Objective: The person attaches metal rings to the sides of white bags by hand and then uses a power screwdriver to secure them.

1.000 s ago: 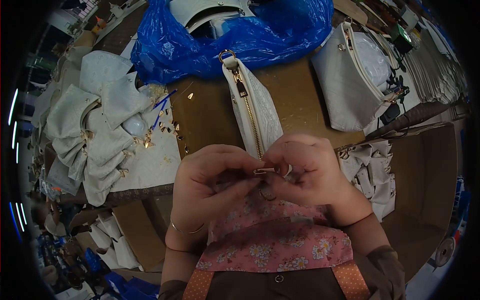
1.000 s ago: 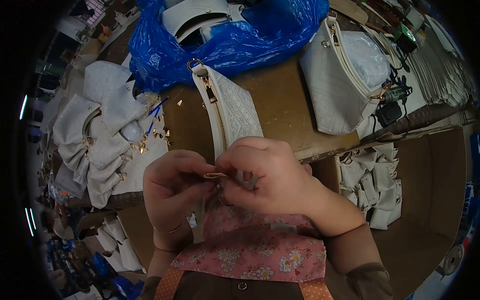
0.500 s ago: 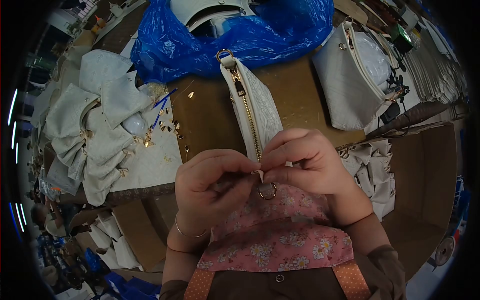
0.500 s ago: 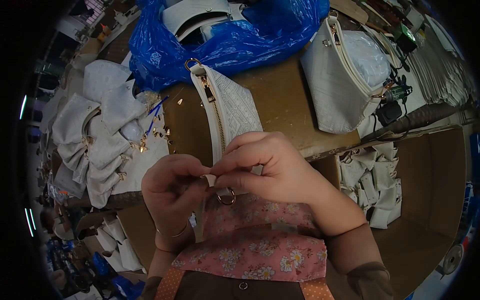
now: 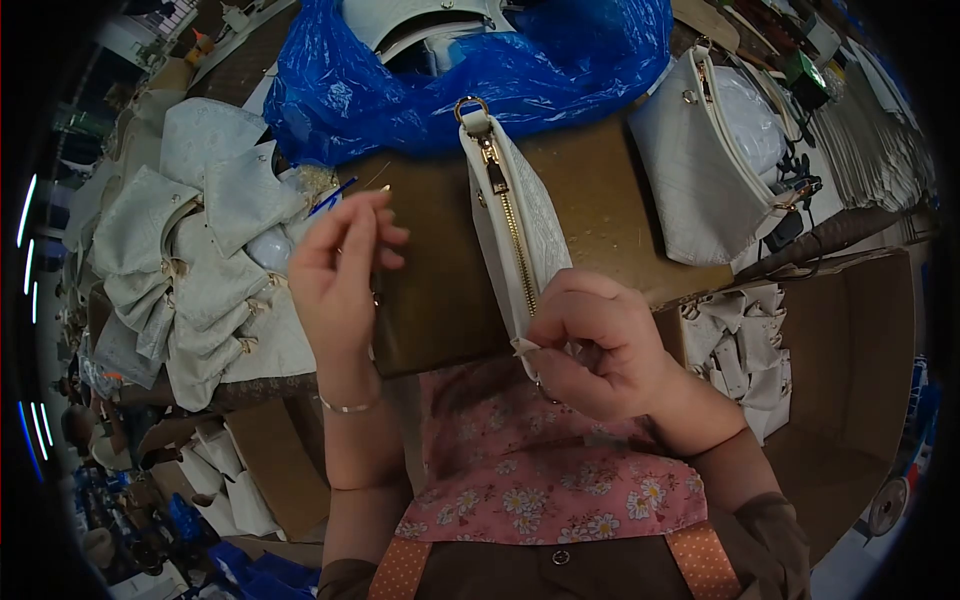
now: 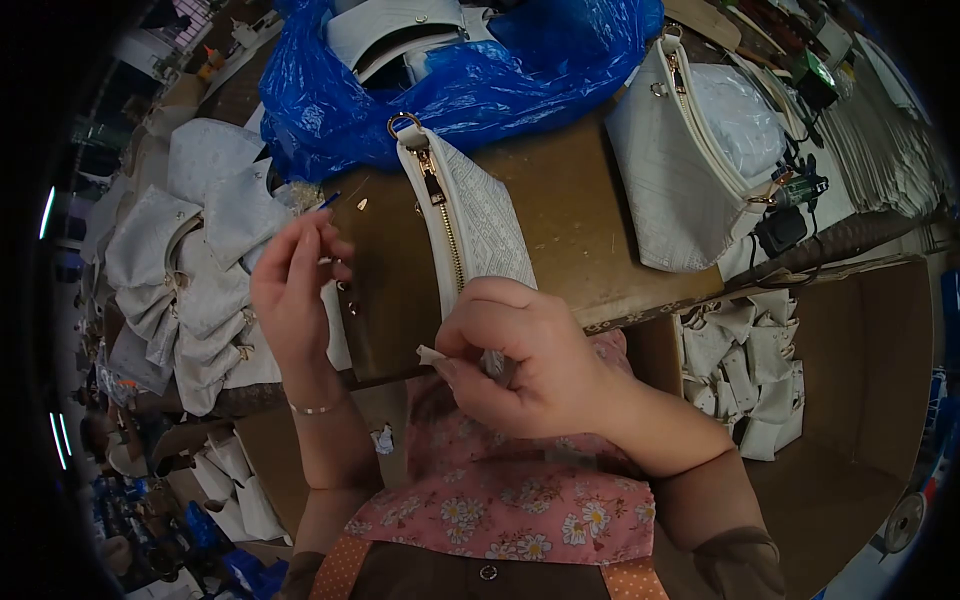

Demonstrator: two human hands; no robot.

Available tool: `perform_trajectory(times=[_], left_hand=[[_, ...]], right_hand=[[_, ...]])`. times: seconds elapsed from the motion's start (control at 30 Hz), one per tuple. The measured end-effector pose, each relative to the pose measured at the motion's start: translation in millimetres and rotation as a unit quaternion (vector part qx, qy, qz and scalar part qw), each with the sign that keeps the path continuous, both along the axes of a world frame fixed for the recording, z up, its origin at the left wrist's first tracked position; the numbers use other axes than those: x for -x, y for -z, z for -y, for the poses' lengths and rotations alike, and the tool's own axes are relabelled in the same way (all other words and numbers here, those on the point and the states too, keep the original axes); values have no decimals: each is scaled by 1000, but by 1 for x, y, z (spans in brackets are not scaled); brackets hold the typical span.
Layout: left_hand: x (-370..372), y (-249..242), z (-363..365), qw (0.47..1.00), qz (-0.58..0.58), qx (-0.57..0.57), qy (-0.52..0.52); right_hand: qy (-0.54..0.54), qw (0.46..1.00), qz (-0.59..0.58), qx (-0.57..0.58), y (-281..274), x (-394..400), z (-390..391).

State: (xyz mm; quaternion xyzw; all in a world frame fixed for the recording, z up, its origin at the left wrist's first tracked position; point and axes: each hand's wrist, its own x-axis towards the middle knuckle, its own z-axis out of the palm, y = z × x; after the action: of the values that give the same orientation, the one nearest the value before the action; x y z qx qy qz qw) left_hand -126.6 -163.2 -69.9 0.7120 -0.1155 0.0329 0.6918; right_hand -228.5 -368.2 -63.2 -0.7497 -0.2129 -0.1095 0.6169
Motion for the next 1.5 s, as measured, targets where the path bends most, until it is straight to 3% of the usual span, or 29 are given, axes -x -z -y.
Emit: perform_trajectory(times=[0.07,0.13,0.17,0.23,0.37,0.43,0.47,0.5,0.53,0.6,0.7,0.77,1.17,1.5], left_hand=[[-43,28,-11,995,-38,-58,-75],[-87,72,-30,957,81,-260,-97],[-102,90,-35,957,81,-260,-97],[-119,110,-37,886,154,-430,-83],[-115,111,-26,827,246,-498,-88],[-100,87,-16,895,45,-441,-52],[-87,77,-10,895,44,-441,-52],[-70,67,-3,968,-10,-251,0],[-50,56,3,995,-65,-50,50],[-3,29,10,978,-131,106,126],[48,10,14,966,-162,127,159],[66,12,18,940,-114,239,214],[87,20,35,956,-37,243,160],[85,27,32,964,1,221,150]], right_hand=[[11,1000,2,-8,2,0,-1],[12,1000,21,-5,4,-1,-3],[11,1000,21,-5,5,-1,-4],[6,1000,25,0,9,-1,-6],[6,1000,27,12,9,-1,-6],[13,1000,15,3,8,-1,-5],[13,1000,14,2,7,-1,-5],[18,1000,16,-5,7,-2,-5],[22,1000,17,-12,7,-2,-6],[28,999,19,-13,9,-1,-7],[44,998,34,-13,12,0,-9],[54,997,44,-15,12,1,-9],[80,995,56,-16,14,6,-12],[19,999,28,-7,7,4,-8]])
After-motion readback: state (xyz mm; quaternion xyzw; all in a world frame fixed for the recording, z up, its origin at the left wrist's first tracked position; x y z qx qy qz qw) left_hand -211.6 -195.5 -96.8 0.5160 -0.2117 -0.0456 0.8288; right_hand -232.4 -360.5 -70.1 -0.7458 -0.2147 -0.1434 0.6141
